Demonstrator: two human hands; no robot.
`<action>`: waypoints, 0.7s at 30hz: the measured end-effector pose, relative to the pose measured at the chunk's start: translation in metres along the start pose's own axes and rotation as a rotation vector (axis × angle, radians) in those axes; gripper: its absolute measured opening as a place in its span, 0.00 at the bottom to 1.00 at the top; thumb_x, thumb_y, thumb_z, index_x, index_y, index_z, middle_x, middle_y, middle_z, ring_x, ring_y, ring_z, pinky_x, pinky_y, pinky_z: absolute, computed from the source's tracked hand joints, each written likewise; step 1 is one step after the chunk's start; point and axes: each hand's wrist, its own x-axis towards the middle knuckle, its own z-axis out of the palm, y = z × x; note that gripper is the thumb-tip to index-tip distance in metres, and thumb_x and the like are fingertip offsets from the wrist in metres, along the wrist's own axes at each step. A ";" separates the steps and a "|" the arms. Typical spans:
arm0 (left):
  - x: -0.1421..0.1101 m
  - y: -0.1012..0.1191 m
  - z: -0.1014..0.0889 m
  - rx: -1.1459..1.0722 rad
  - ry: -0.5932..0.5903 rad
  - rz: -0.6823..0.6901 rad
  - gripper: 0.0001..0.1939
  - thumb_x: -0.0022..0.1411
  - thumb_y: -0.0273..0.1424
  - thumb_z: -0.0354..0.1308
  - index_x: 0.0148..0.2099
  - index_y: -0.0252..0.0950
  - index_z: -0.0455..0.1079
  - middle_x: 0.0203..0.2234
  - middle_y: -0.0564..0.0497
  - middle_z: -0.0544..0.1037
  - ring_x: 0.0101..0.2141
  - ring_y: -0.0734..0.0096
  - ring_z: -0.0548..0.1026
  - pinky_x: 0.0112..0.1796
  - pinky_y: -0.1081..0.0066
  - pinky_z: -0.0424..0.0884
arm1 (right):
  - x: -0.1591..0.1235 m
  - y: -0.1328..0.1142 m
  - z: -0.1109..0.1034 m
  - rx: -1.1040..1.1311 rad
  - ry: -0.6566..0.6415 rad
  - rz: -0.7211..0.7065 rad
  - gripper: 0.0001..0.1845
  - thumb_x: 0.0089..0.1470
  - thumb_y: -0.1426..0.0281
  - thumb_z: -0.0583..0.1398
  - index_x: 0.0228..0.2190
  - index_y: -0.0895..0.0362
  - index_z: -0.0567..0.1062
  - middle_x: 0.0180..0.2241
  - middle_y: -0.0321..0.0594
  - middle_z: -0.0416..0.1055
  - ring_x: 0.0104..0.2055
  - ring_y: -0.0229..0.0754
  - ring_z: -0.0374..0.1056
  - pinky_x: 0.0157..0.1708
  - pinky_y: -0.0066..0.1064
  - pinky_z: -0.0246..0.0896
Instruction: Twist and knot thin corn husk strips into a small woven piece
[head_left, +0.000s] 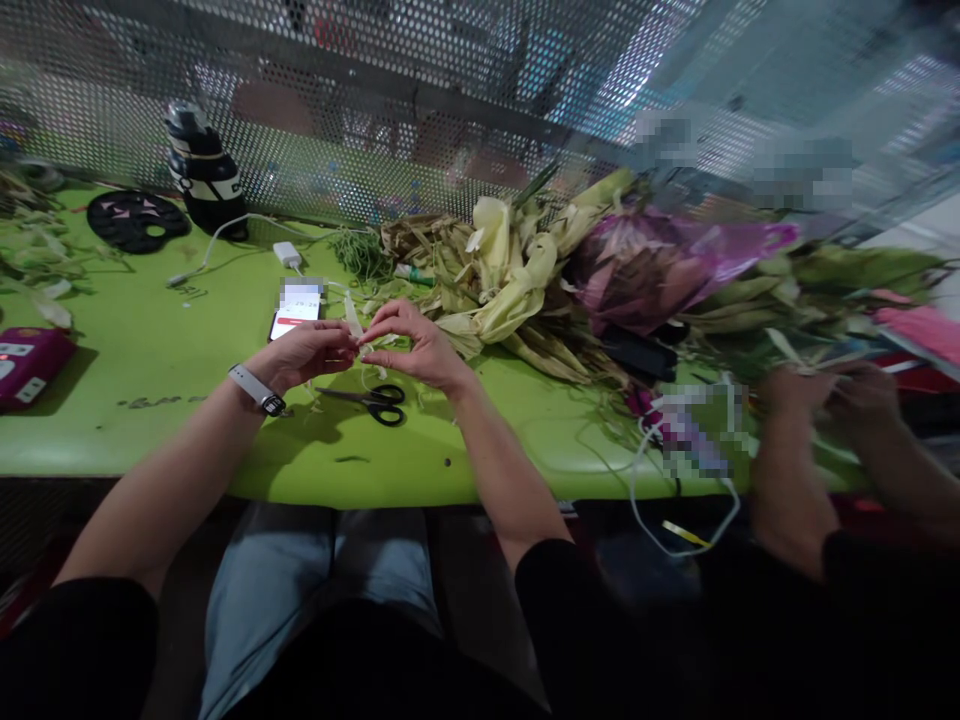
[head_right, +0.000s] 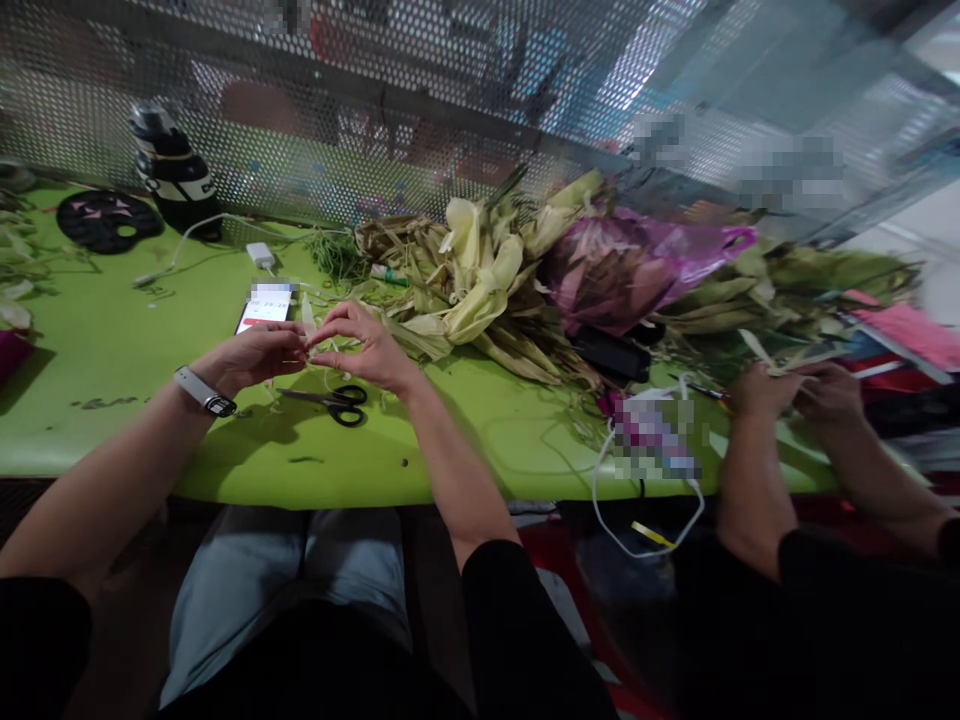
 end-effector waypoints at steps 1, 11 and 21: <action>0.000 0.000 0.001 0.006 0.004 -0.001 0.07 0.51 0.22 0.67 0.34 0.32 0.73 0.26 0.51 0.79 0.26 0.76 0.77 0.34 0.74 0.78 | 0.000 0.000 0.001 0.011 0.001 -0.004 0.08 0.50 0.62 0.68 0.33 0.51 0.79 0.39 0.37 0.67 0.46 0.41 0.66 0.51 0.41 0.63; -0.004 0.002 0.004 -0.012 0.028 0.042 0.04 0.53 0.21 0.64 0.33 0.32 0.72 0.27 0.49 0.79 0.27 0.75 0.78 0.36 0.72 0.78 | 0.000 0.000 0.002 0.015 -0.013 -0.013 0.11 0.51 0.62 0.67 0.37 0.51 0.78 0.39 0.38 0.68 0.45 0.41 0.66 0.49 0.40 0.64; -0.006 0.003 0.007 -0.011 0.024 0.027 0.05 0.52 0.19 0.65 0.33 0.30 0.73 0.26 0.49 0.79 0.26 0.74 0.78 0.33 0.72 0.78 | 0.000 0.000 0.006 0.045 0.019 -0.021 0.05 0.52 0.64 0.67 0.30 0.51 0.80 0.36 0.37 0.68 0.42 0.40 0.67 0.47 0.39 0.65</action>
